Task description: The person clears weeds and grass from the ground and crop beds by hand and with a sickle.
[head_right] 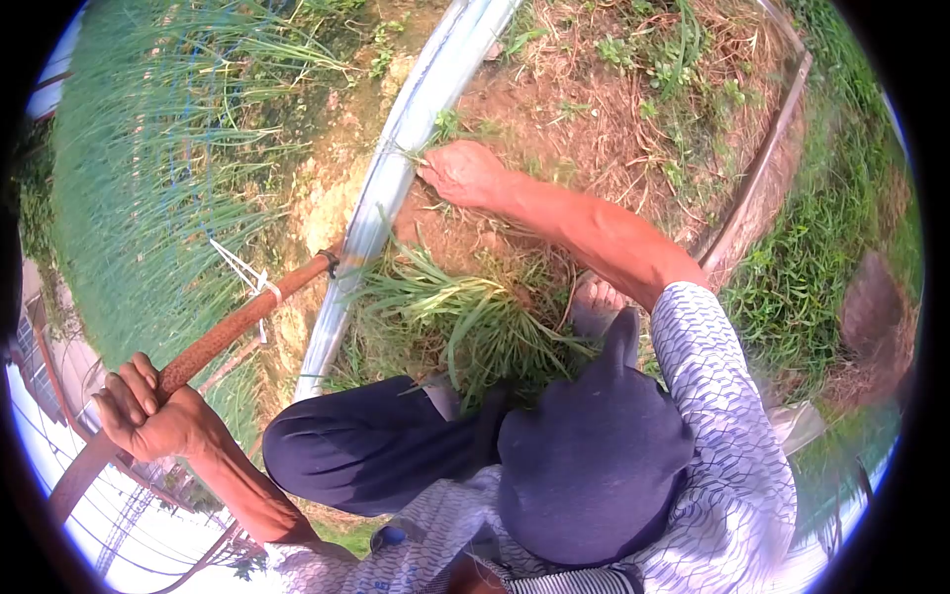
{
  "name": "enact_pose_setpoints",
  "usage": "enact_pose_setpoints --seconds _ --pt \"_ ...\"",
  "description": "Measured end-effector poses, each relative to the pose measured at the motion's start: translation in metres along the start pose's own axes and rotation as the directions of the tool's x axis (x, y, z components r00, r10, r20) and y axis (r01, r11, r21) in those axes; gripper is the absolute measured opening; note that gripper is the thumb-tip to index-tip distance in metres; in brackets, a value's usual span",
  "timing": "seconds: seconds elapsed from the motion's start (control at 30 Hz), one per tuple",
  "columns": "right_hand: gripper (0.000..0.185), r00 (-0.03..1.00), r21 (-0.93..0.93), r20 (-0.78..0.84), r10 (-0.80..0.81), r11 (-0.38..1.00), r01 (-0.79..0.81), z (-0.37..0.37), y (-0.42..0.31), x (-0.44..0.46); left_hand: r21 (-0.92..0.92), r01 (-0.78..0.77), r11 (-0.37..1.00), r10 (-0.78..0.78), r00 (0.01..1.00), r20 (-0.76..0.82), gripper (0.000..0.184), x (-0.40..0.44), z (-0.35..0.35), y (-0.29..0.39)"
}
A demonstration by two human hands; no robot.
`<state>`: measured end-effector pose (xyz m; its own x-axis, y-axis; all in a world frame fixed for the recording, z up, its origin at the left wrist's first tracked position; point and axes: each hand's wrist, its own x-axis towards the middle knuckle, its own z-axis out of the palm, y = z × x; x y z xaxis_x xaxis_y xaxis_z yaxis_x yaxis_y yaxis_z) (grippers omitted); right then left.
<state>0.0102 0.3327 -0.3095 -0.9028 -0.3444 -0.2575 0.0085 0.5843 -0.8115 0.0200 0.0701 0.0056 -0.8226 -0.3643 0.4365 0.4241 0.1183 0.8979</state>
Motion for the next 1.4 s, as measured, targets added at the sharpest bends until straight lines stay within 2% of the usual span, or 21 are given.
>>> enact_pose_setpoints --seconds 0.03,0.07,0.1,0.17,0.23,0.3,0.4,0.53,0.63,0.7,0.77,0.83,0.87,0.93,1.03,1.1,1.23,1.3,1.33,1.37,1.4 --pt "0.037 0.996 0.051 0.090 -0.030 0.998 0.026 -0.005 -0.003 -0.004 -0.009 -0.002 1.000 0.002 1.000 0.023 0.041 0.001 -0.001 -0.001" --pt "0.030 0.971 -0.031 0.193 -0.144 0.988 0.152 -0.006 -0.009 -0.017 -0.014 -0.003 1.000 0.004 0.999 0.041 0.039 0.001 -0.002 -0.001" --pt "0.030 0.970 -0.028 0.197 -0.143 0.988 0.151 -0.008 -0.016 -0.028 -0.010 0.000 1.000 0.000 0.999 0.040 0.039 0.001 -0.002 -0.001" --pt "0.018 0.966 -0.262 0.177 -0.189 0.937 0.231 -0.015 -0.024 -0.041 -0.002 -0.005 1.000 0.005 1.000 0.017 0.039 0.000 0.001 -0.001" --pt "0.018 0.972 -0.529 -0.063 -0.228 0.833 0.161 -0.021 -0.007 -0.029 -0.010 -0.010 1.000 0.010 1.000 0.010 0.039 -0.001 0.001 -0.001" --pt "0.021 0.965 -0.571 -0.201 -0.168 0.820 0.024 -0.031 -0.001 -0.013 -0.019 -0.016 1.000 0.016 1.000 0.013 0.039 0.000 0.002 -0.002" --pt "0.027 0.985 -0.649 -0.147 -0.090 0.760 -0.028 -0.037 0.012 0.005 -0.011 -0.014 1.000 0.014 1.000 0.017 0.040 0.000 0.001 -0.002" --pt "0.028 0.980 -0.563 -0.191 -0.050 0.824 -0.068 -0.034 0.021 0.013 -0.010 0.001 1.000 -0.001 1.000 0.016 0.041 0.000 0.000 -0.001" --pt "0.023 0.990 -0.594 -0.064 -0.124 0.802 0.062 -0.035 0.039 0.032 0.002 -0.007 1.000 0.007 1.000 0.000 0.042 0.000 0.000 0.000" --pt "0.022 0.997 -0.401 0.064 -0.037 0.914 0.059 -0.047 0.006 0.006 0.000 0.003 1.000 -0.003 1.000 -0.002 0.042 0.001 0.002 -0.003" --pt "0.019 0.938 -0.318 0.228 -0.260 0.891 0.325 -0.020 -0.015 -0.038 0.034 -0.020 0.999 0.022 0.999 -0.038 0.041 -0.001 0.004 -0.002" --pt "0.014 0.843 -0.172 0.447 -0.300 0.896 0.410 0.011 -0.018 -0.078 0.006 0.008 1.000 -0.008 1.000 -0.027 0.041 0.001 -0.001 -0.002" --pt "0.014 0.843 -0.175 0.449 -0.297 0.896 0.409 0.009 -0.013 -0.079 -0.012 0.033 0.999 -0.033 0.999 -0.012 0.041 0.002 -0.003 -0.001" --pt "0.013 0.944 -0.455 0.261 -0.199 0.838 0.303 0.001 -0.003 -0.077 0.011 0.010 1.000 -0.009 0.999 -0.035 0.041 -0.001 0.002 -0.002" --pt "0.023 0.980 -0.578 -0.103 -0.169 0.812 0.080 -0.033 0.020 -0.046 0.008 -0.016 1.000 0.016 0.999 -0.037 0.041 0.000 0.002 -0.002" --pt "0.024 0.994 -0.668 -0.108 -0.034 0.743 -0.047 -0.047 0.032 -0.033 -0.016 -0.011 1.000 0.011 1.000 -0.022 0.041 0.000 0.002 -0.003" --pt "0.019 0.997 -0.808 0.041 -0.058 0.585 0.068 -0.055 0.051 -0.022 -0.021 0.000 1.000 0.000 0.999 -0.040 0.041 -0.001 0.004 -0.002" --pt "0.019 0.985 -0.643 0.151 0.083 0.766 0.034 -0.067 0.046 -0.015 -0.026 -0.004 1.000 0.003 0.999 -0.044 0.041 -0.001 0.003 -0.002" --pt "0.024 0.975 -0.374 0.189 0.117 0.926 -0.039 -0.070 0.043 -0.022 -0.029 -0.004 1.000 0.003 0.999 -0.036 0.041 -0.001 0.001 -0.002" --pt "0.030 0.962 -0.075 0.226 0.150 0.988 -0.137 -0.075 0.039 -0.029 -0.027 -0.002 1.000 0.001 1.000 -0.029 0.041 0.000 0.001 -0.003" --pt "0.029 0.945 -0.111 0.320 0.069 0.993 -0.035 -0.078 0.021 -0.041 -0.021 -0.016 1.000 0.015 0.999 -0.038 0.041 -0.001 0.004 -0.003"
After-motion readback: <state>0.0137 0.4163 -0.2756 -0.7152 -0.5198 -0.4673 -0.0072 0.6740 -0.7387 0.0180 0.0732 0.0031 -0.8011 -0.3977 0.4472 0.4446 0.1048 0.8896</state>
